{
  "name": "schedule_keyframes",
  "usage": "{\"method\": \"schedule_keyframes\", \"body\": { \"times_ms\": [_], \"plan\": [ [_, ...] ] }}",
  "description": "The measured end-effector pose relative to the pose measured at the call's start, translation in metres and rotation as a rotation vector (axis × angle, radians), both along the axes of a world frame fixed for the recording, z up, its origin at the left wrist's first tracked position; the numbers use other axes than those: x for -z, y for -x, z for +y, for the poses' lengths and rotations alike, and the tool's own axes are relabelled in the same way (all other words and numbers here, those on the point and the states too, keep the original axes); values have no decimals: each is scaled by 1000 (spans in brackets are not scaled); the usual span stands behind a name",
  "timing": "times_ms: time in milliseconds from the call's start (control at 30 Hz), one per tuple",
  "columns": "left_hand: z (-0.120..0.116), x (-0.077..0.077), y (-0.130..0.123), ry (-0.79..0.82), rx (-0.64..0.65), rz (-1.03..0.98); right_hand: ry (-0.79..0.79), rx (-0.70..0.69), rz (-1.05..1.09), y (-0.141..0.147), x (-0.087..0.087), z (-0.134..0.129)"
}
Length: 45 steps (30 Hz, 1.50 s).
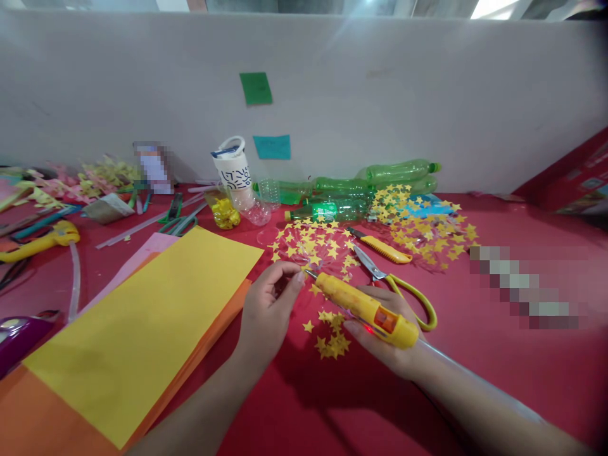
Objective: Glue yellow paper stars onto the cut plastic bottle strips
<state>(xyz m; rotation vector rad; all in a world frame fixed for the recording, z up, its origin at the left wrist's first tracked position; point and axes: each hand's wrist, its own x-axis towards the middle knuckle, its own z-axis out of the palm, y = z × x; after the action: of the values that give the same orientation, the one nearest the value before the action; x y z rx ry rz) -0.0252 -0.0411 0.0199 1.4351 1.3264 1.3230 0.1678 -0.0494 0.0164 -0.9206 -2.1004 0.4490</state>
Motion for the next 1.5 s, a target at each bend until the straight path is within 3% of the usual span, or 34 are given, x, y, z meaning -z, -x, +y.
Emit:
{"method": "schedule_keyframes", "body": {
  "times_ms": [367, 767, 1033, 1100, 1233, 1333, 1500],
  "plan": [
    [0, 2, 0, -17, -19, 20, -40, -10, 3, 1, 0, 0],
    [1, 2, -1, -35, -18, 42, 21, -14, 0, 1, -5, 0],
    [-2, -4, 2, -301, -71, 237, 35, 65, 7, 1, -5, -2],
    [-3, -6, 2, -209, -37, 123, 14, 95, 62, 1, -4, -1],
    [-5, -6, -4, 273, 230, -232, -103, 223, 186, 0, 4, 5],
    [-8, -4, -11, 540, 379, -400, -162, 252, 160, 0, 7, 8],
    [-13, -3, -17, 692, 499, -502, -136, 134, 120, 3, 0, 6]
  ]
}}
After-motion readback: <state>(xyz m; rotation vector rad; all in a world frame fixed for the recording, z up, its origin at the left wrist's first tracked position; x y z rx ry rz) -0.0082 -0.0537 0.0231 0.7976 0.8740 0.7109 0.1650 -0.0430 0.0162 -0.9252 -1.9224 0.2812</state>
